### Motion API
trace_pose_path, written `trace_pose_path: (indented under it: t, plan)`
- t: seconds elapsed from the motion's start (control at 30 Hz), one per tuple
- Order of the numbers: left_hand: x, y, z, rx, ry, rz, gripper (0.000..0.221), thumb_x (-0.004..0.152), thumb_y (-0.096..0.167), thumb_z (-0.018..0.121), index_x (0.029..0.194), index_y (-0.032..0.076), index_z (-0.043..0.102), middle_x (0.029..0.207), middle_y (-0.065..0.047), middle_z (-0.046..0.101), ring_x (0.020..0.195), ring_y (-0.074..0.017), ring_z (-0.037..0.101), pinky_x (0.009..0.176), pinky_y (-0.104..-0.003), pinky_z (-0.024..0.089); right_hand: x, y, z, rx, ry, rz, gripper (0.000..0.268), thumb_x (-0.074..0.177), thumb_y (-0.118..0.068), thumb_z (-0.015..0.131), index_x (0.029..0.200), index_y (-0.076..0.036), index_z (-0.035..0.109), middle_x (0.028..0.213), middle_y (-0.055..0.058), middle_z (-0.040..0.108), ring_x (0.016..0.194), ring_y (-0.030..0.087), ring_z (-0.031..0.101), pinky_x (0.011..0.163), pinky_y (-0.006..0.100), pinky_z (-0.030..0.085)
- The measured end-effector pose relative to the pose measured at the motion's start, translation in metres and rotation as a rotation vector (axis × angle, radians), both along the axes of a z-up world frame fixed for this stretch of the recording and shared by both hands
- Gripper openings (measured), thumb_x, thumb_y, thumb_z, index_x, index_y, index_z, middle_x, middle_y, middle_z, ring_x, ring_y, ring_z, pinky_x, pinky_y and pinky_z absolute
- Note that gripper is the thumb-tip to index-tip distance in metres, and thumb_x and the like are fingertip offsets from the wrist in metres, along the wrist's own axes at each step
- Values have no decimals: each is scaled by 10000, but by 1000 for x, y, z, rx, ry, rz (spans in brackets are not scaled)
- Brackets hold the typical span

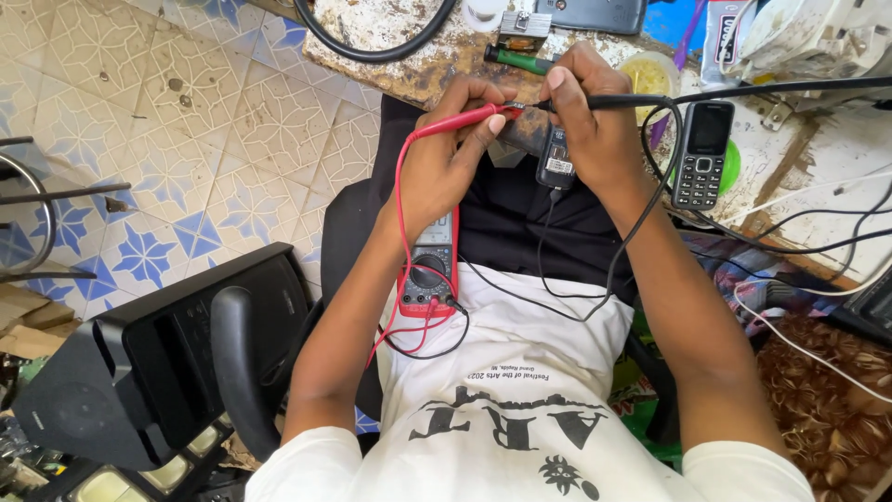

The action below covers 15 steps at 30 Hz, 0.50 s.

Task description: The person removes the back cover of a mobile phone, inserts a SIM card, and reattaches the cover. They then use a multimeter to test the phone's battery contacts and buttons while the device rests on their lap.

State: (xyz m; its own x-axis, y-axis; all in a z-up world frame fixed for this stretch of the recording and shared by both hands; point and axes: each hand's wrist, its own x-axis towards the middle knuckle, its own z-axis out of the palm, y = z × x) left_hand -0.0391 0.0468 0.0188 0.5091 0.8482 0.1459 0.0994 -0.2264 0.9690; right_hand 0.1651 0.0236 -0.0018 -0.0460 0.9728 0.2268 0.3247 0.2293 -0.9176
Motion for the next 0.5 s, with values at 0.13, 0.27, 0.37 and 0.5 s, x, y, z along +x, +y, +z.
trace_pose_path:
  t: [0.13, 0.27, 0.37, 0.5]
  plan:
    - [0, 0, 0, -23, -25, -4, 259, 1055, 364, 492, 1110, 113, 529, 1234, -99, 664, 1153, -196, 663, 935, -301, 504, -1, 0, 0, 16, -68, -3, 444, 1171, -380, 399, 922, -46, 554, 808, 58, 483, 692, 167, 500, 658, 326, 382]
    - [0, -1, 1, -37, 7, -5, 264, 1055, 381, 488, 1112, 127, 535, 1238, -49, 668, 966, -126, 697, 830, -261, 513, -1, 1, -2, 60, -134, -3, 449, 1179, -366, 387, 886, -49, 510, 758, 56, 476, 666, 175, 451, 629, 352, 336]
    - [1, 1, 5, -13, 30, -11, 281, 1056, 369, 484, 1135, 112, 565, 1068, 7, 643, 916, -113, 650, 786, -242, 481, -1, 3, -7, 67, -185, -6, 404, 1179, -318, 391, 893, -45, 478, 732, 59, 408, 640, 182, 368, 605, 379, 256]
    - [3, 4, 7, -25, 32, -43, 278, 1054, 372, 471, 1095, 105, 540, 1018, -4, 610, 830, -112, 564, 740, -242, 452, -1, 4, -10, 103, -221, -1, 407, 1179, -294, 392, 892, -27, 501, 767, 86, 434, 662, 216, 394, 616, 397, 276]
